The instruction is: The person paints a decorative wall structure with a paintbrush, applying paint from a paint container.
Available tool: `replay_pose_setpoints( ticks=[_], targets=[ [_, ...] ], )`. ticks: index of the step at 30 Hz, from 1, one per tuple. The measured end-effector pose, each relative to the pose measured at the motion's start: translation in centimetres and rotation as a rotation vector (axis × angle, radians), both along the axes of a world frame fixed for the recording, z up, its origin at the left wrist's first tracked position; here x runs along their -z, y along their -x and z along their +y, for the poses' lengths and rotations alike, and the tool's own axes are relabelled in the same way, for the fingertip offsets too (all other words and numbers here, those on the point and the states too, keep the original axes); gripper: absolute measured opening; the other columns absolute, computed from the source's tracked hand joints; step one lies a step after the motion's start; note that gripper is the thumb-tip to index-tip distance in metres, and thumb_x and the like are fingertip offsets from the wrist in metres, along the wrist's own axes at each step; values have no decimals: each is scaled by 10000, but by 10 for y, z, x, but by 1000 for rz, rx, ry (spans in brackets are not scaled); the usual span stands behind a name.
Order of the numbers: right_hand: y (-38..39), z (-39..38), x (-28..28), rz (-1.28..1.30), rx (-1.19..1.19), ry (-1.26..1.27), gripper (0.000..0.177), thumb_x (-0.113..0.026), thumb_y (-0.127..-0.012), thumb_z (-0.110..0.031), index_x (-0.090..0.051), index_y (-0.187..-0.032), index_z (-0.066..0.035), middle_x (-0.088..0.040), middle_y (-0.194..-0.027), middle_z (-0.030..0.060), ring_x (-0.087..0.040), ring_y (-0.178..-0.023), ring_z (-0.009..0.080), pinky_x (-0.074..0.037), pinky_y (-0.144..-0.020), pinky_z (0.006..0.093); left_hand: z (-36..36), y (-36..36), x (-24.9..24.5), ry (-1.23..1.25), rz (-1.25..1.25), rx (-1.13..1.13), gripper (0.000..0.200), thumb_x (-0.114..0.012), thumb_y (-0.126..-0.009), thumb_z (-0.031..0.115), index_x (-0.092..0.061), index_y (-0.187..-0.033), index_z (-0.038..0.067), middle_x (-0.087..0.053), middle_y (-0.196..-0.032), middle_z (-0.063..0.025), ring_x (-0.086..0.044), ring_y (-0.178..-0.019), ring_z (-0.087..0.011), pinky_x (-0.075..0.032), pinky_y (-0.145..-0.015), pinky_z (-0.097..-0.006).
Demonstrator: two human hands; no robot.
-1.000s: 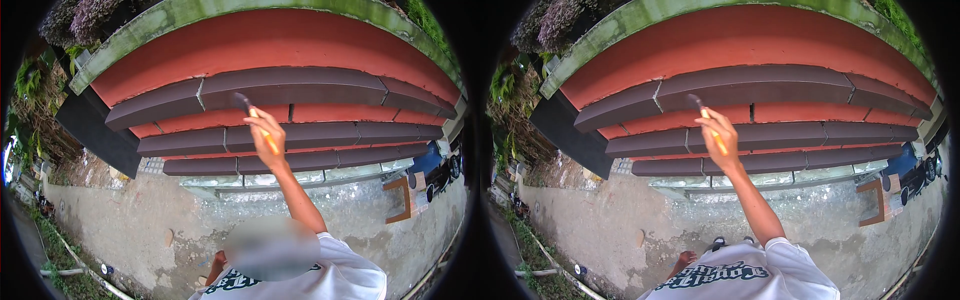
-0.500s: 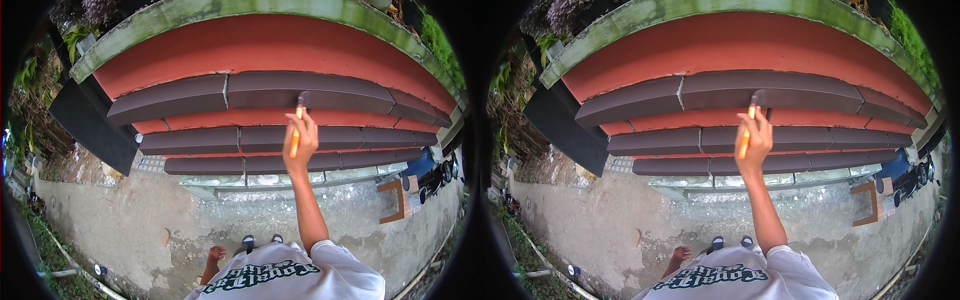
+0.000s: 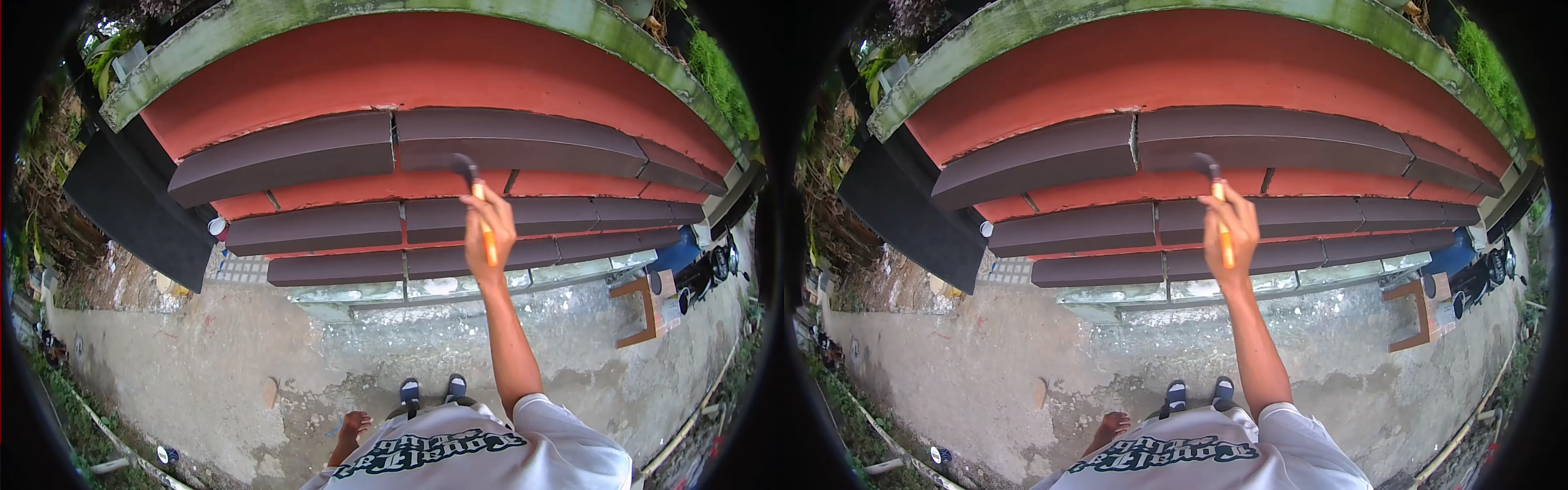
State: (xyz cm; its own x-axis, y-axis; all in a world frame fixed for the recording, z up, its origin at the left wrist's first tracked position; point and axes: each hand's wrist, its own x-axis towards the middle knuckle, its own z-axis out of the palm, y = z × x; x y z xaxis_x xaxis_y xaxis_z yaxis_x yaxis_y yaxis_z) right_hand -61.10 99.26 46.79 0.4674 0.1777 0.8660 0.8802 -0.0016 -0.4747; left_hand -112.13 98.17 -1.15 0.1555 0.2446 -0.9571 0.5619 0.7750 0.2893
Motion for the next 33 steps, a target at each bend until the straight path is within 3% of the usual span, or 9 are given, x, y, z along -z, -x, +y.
replay_pose_setpoints(
  ticks=[4,7,11,14,17,24,28,30,33],
  targets=[
    [-17,-16,6,19,329,-131,221,-665,-905,23,-785,-1068,-65,-697,-1243,165,-652,-1124,320,-524,-939,425,24,1,-2,-26,15,20,299,-510,-1020,287,-631,-1255,150,-733,-1122,-57,-717,-911,-245,-528,-761,-429],
    [7,12,0,-57,293,-46,241,-675,-884,9,-790,-1072,-89,-692,-1285,173,-653,-1093,327,-529,-932,423,47,0,-8,-108,-45,4,276,-525,-1008,276,-639,-1233,161,-733,-1104,-61,-718,-906,-251,-531,-768,-434],
    [64,64,1,-69,9,-17,269,-703,-834,24,-807,-1042,-112,-691,-1306,182,-679,-983,310,-564,-864,403,68,0,-20,-208,-120,-68,245,-556,-989,253,-648,-1199,166,-737,-1097,-71,-724,-922,-255,-536,-777,-438],
    [75,69,-7,-45,-228,5,246,-696,-853,25,-803,-1044,-87,-701,-1276,178,-685,-1039,321,-559,-902,406,74,3,-23,-234,-174,-78,246,-564,-985,263,-647,-1195,164,-742,-1101,-77,-729,-943,-262,-537,-778,-440],
    [41,41,-13,134,-239,-59,235,-660,-895,17,-798,-1062,-72,-718,-1244,168,-683,-1126,321,-538,-966,403,71,6,-24,-209,-107,-16,267,-535,-1001,281,-642,-1217,164,-746,-1110,-78,-731,-960,-264,-539,-769,-440],
    [-50,-56,-15,65,466,-106,154,-671,-976,-84,-811,-1027,-122,-697,-1237,146,-660,-1157,321,-524,-957,431,59,33,11,-82,-154,33,325,-503,-1028,320,-629,-1270,144,-731,-1187,-72,-718,-976,-268,-528,-793,-447],
    [-32,-24,-23,-9,457,-22,165,-688,-941,-91,-813,-1020,-164,-699,-1251,139,-662,-1118,341,-527,-947,435,56,28,28,-44,-232,26,336,-540,-1012,317,-624,-1288,145,-729,-1183,-73,-716,-985,-260,-522,-812,-443],
    [-2,7,-23,-86,334,-1,181,-706,-880,-70,-808,-1003,-154,-702,-1239,170,-666,-1111,349,-533,-939,441,53,25,18,-76,-246,17,333,-542,-1010,314,-621,-1286,145,-726,-1185,-78,-714,-999,-260,-520,-829,-442],
    [50,40,-28,-115,-54,-38,206,-724,-816,2,-801,-959,-125,-708,-1244,176,-677,-1102,355,-549,-936,441,52,15,10,-131,-262,-34,317,-544,-1005,305,-625,-1263,139,-729,-1170,-81,-718,-988,-258,-527,-807,-426]
  ],
)
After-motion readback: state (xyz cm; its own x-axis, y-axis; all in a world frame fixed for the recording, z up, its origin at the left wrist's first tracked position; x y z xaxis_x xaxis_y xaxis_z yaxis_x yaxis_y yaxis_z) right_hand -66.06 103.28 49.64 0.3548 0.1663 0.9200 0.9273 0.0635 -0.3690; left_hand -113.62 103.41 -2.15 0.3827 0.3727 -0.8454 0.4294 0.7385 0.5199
